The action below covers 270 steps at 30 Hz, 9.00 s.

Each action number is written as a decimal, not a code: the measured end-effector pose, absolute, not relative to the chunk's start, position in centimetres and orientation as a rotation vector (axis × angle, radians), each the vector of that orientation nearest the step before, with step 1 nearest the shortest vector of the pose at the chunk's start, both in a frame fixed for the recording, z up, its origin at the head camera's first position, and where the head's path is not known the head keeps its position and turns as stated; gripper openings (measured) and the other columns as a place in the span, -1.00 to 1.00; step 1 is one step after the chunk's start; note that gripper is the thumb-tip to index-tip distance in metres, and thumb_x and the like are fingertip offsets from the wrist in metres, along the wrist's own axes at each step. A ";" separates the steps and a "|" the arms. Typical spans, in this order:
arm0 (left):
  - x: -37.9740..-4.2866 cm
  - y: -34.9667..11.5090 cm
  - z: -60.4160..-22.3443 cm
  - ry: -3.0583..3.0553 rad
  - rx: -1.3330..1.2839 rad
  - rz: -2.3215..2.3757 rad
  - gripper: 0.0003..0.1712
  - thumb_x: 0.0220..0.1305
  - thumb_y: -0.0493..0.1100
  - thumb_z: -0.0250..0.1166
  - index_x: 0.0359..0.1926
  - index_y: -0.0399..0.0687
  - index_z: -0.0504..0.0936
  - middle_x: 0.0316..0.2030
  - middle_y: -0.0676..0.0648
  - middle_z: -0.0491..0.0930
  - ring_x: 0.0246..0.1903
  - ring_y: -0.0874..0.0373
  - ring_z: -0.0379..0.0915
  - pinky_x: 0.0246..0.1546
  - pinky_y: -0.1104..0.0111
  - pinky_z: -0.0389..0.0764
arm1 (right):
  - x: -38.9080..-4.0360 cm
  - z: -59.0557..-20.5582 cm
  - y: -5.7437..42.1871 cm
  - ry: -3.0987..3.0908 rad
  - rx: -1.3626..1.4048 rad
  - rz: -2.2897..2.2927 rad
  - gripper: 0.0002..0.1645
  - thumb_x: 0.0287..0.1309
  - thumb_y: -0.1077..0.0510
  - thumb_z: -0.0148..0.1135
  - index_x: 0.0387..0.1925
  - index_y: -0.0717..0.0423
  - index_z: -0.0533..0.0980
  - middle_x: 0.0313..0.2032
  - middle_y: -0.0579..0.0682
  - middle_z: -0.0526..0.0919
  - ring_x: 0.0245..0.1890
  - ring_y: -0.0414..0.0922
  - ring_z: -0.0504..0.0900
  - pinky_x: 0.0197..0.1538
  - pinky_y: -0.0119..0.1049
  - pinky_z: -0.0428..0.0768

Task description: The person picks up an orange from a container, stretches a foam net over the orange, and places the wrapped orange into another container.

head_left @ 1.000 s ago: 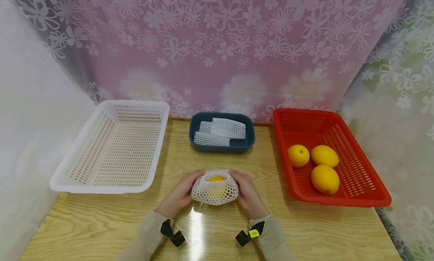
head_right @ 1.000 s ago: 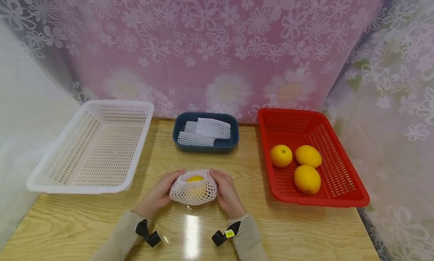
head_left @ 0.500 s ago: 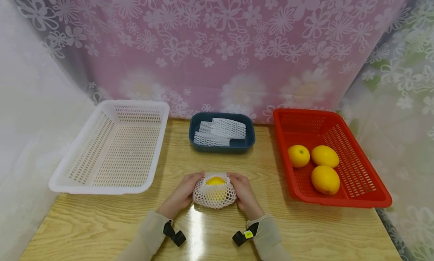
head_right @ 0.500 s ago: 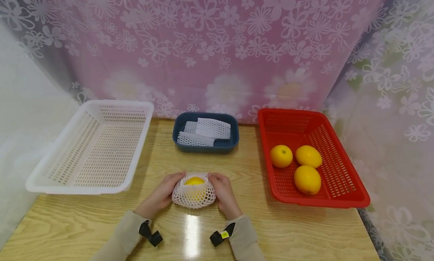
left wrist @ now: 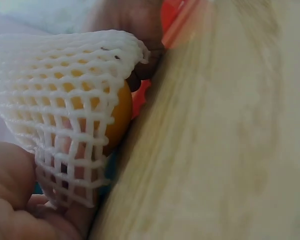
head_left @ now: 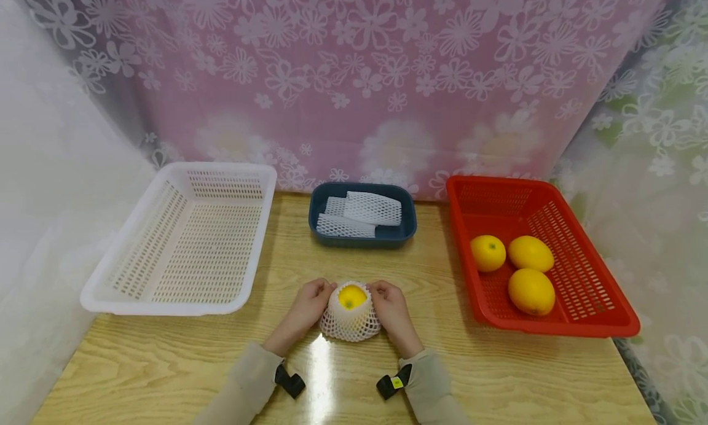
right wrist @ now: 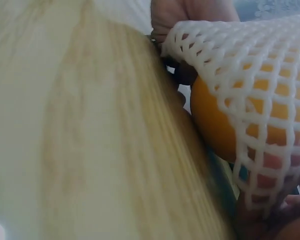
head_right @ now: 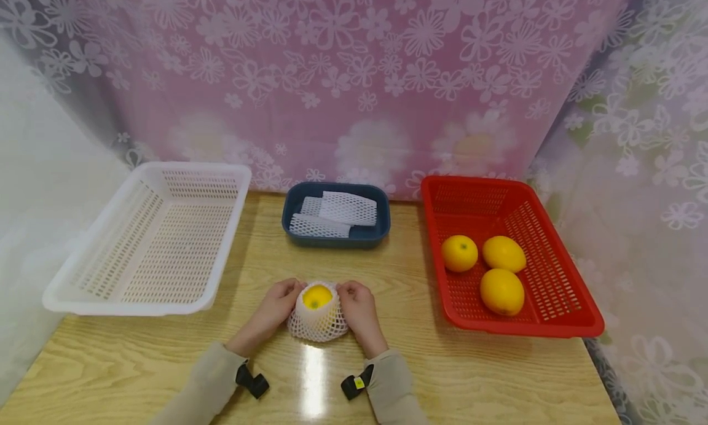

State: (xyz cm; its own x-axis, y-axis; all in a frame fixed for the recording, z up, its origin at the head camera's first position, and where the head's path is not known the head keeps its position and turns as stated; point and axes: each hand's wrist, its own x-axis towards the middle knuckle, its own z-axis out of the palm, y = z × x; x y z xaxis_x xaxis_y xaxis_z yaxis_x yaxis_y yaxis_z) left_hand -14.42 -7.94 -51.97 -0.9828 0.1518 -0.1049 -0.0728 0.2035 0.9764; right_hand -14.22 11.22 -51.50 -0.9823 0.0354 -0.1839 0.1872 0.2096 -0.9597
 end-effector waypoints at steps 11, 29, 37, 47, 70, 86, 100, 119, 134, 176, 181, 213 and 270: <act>-14.5 -8.4 -52.0 2.660 0.347 1.923 -0.90 0.40 -0.25 0.23 -0.15 -0.16 0.64 -0.27 -0.03 0.59 -0.32 0.10 0.51 -0.29 0.34 0.57 | -14.1 -51.5 11.2 2.410 0.222 -1.862 -0.74 0.43 0.29 0.02 -0.29 0.37 0.59 0.00 0.28 0.64 0.06 0.11 0.58 0.09 -0.04 0.56; -13.8 -7.5 -52.9 2.062 0.884 1.902 0.22 -0.02 0.03 0.60 0.51 -0.05 0.02 0.47 -0.23 0.05 0.38 -0.10 0.10 0.32 0.33 0.24 | -14.3 -52.0 11.2 2.509 0.167 -1.812 -0.78 0.37 0.28 0.08 -0.34 0.33 0.59 -0.23 0.18 0.70 -0.34 -0.15 0.61 -0.27 -0.34 0.59; -13.7 -7.2 -52.8 2.099 0.799 1.878 0.13 -0.16 -0.25 0.66 0.41 0.03 0.21 0.33 -0.01 0.30 0.21 0.08 0.34 0.23 0.26 0.38 | -14.4 -51.8 11.5 2.599 0.125 -1.758 -0.79 0.37 0.26 0.13 -0.32 0.32 0.61 -0.59 -0.04 0.48 -0.56 -0.19 0.42 -0.46 -0.36 0.44; -13.9 -7.2 -53.5 2.192 0.812 1.838 0.06 -0.20 -0.13 0.69 0.33 0.20 0.30 0.20 0.11 0.44 0.10 0.12 0.45 0.14 0.25 0.47 | -14.1 -52.3 11.7 2.653 0.078 -1.752 -0.84 0.22 0.42 0.13 -0.26 0.31 0.62 -0.54 0.01 0.59 -0.53 -0.18 0.48 -0.43 -0.37 0.48; -13.9 -6.4 -52.9 1.952 0.597 2.368 -0.07 -0.08 -0.20 0.61 0.30 -0.12 0.30 0.08 -0.16 0.48 -0.03 0.06 0.48 -0.01 0.31 0.55 | -14.1 -52.6 12.7 1.591 -0.022 -2.283 -0.50 0.49 0.08 0.02 0.28 0.33 0.36 0.09 0.09 0.55 -0.01 -0.11 0.60 -0.05 -0.25 0.63; -13.8 -6.4 -52.8 1.955 0.603 2.353 -0.05 -0.09 -0.26 0.60 0.29 -0.17 0.26 0.06 -0.14 0.49 -0.04 0.07 0.50 -0.02 0.30 0.57 | -13.9 -52.4 13.0 1.502 -0.139 -2.287 -0.57 0.50 0.19 -0.05 0.29 0.25 0.33 0.06 0.06 0.58 -0.05 -0.10 0.64 -0.08 -0.19 0.66; -13.6 -6.6 -52.9 1.866 0.625 2.449 -0.21 0.10 -0.15 0.40 0.28 -0.35 0.28 0.09 -0.20 0.55 -0.02 0.09 0.55 0.00 0.33 0.56 | -13.8 -53.0 12.3 2.136 -0.236 -2.375 -0.76 0.35 0.23 0.22 -0.11 0.38 0.61 -0.39 0.03 0.60 -0.50 -0.20 0.50 -0.43 -0.41 0.51; -13.6 -6.7 -52.9 1.937 0.657 2.299 -0.32 0.24 -0.10 0.19 0.30 -0.34 0.28 0.04 -0.25 0.46 -0.11 0.10 0.51 -0.04 0.32 0.56 | -13.4 -52.5 12.9 1.876 -0.560 -2.171 -0.37 0.26 0.20 0.24 0.29 0.43 0.35 0.19 0.18 0.51 0.13 -0.14 0.51 0.16 -0.35 0.47; -13.9 -6.5 -53.5 1.824 0.773 2.366 -0.15 0.20 -0.02 0.37 0.32 -0.32 0.15 0.14 -0.18 0.37 0.00 0.09 0.44 0.00 0.31 0.53 | -13.5 -52.8 13.1 1.701 -0.670 -2.225 -0.34 0.27 0.21 0.19 0.33 0.38 0.25 0.20 0.11 0.46 0.14 -0.08 0.48 0.18 -0.30 0.47; -13.7 -6.7 -53.1 2.000 0.672 2.167 -0.07 0.11 -0.22 0.49 0.42 -0.05 0.17 0.18 -0.21 0.38 0.02 0.01 0.43 -0.04 0.19 0.56 | -13.7 -52.9 13.1 1.650 -0.683 -2.462 -0.29 0.15 0.42 0.20 0.36 0.36 0.30 0.33 0.08 0.38 0.38 -0.03 0.25 0.41 -0.28 0.20; -13.5 -6.7 -52.7 1.956 0.652 2.198 -0.09 0.06 -0.19 0.51 0.32 -0.13 0.17 0.12 -0.26 0.39 -0.03 -0.03 0.45 -0.08 0.20 0.57 | -13.5 -52.7 13.1 1.581 -0.654 -2.426 -0.16 0.08 0.42 0.18 0.43 0.37 0.18 0.39 0.11 0.28 0.41 -0.05 0.20 0.40 -0.28 0.21; -14.1 -6.7 -53.6 1.995 0.707 2.323 0.02 0.08 0.34 0.40 0.35 -0.28 0.38 0.22 -0.26 0.46 0.09 0.13 0.43 0.06 0.36 0.47 | -13.5 -52.7 13.1 1.563 -0.606 -2.483 -0.27 0.02 0.35 0.32 0.28 0.19 0.37 0.15 0.04 0.49 0.13 -0.12 0.47 0.20 -0.30 0.45; -12.9 -6.4 -50.1 2.059 0.548 2.258 -0.03 0.01 -0.41 0.52 0.43 -0.11 0.28 0.30 -0.19 0.36 0.19 -0.04 0.35 0.09 0.32 0.50 | -13.5 -52.7 13.0 1.756 -0.496 -2.678 -0.50 -0.05 0.47 0.42 -0.08 0.20 0.42 -0.03 0.06 0.53 -0.03 -0.11 0.53 -0.01 -0.34 0.56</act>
